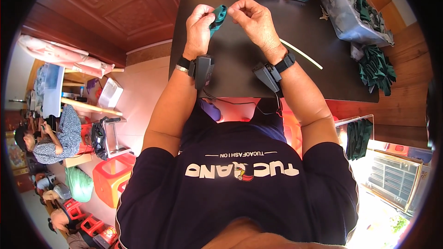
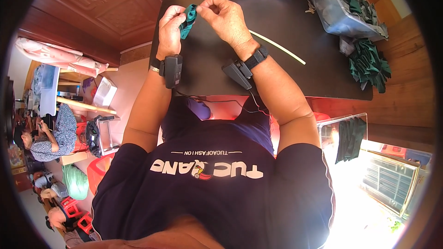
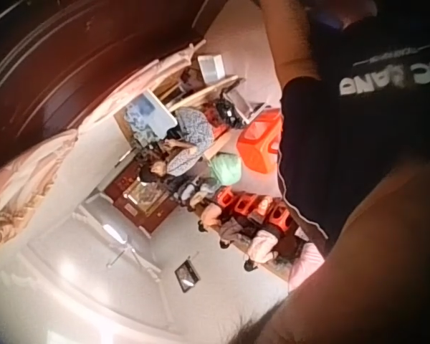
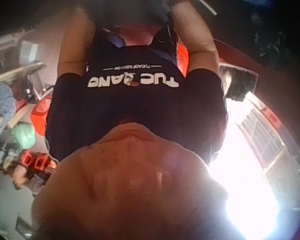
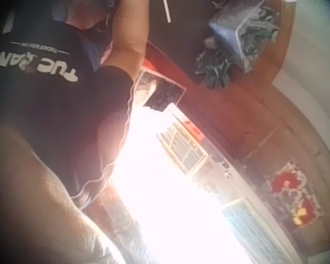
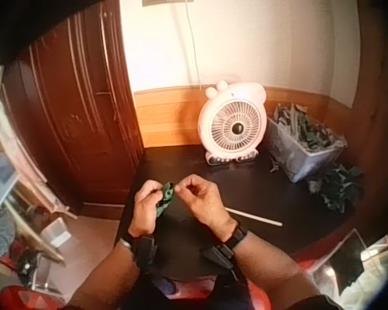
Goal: Turning a small green fabric tube inside out using a wooden stick.
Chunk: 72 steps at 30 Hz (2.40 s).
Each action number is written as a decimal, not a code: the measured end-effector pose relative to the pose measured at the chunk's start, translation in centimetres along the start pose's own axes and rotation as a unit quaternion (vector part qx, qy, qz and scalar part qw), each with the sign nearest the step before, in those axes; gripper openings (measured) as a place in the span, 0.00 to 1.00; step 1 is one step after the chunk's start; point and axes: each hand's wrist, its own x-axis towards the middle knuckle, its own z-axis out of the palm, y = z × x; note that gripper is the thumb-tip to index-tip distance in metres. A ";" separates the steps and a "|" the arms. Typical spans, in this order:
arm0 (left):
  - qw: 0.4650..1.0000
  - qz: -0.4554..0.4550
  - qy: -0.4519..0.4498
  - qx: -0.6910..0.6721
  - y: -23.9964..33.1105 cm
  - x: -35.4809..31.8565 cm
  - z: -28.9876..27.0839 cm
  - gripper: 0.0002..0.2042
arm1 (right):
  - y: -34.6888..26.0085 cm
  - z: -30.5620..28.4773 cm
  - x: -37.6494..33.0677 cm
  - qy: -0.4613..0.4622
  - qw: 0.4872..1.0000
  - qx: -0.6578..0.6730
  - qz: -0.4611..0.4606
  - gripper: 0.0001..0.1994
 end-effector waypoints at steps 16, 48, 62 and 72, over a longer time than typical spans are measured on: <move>0.999 0.030 0.016 0.017 0.0 0.1 -0.3 0.07 | -1.0 -1.2 0.4 0.055 0.987 0.153 -0.001 0.06; 0.922 -0.148 -0.058 -0.352 -0.5 -0.5 0.0 0.08 | -1.2 0.8 -0.2 0.014 0.959 -0.243 -0.142 0.06; 0.956 -0.143 0.067 -0.246 -0.7 0.3 -1.0 0.08 | -0.7 -0.1 -0.1 0.077 0.984 -0.138 -0.081 0.05; 0.965 -0.113 0.030 -0.235 -0.5 -0.5 0.8 0.04 | -0.3 1.3 -0.8 -0.001 0.978 -0.165 -0.130 0.08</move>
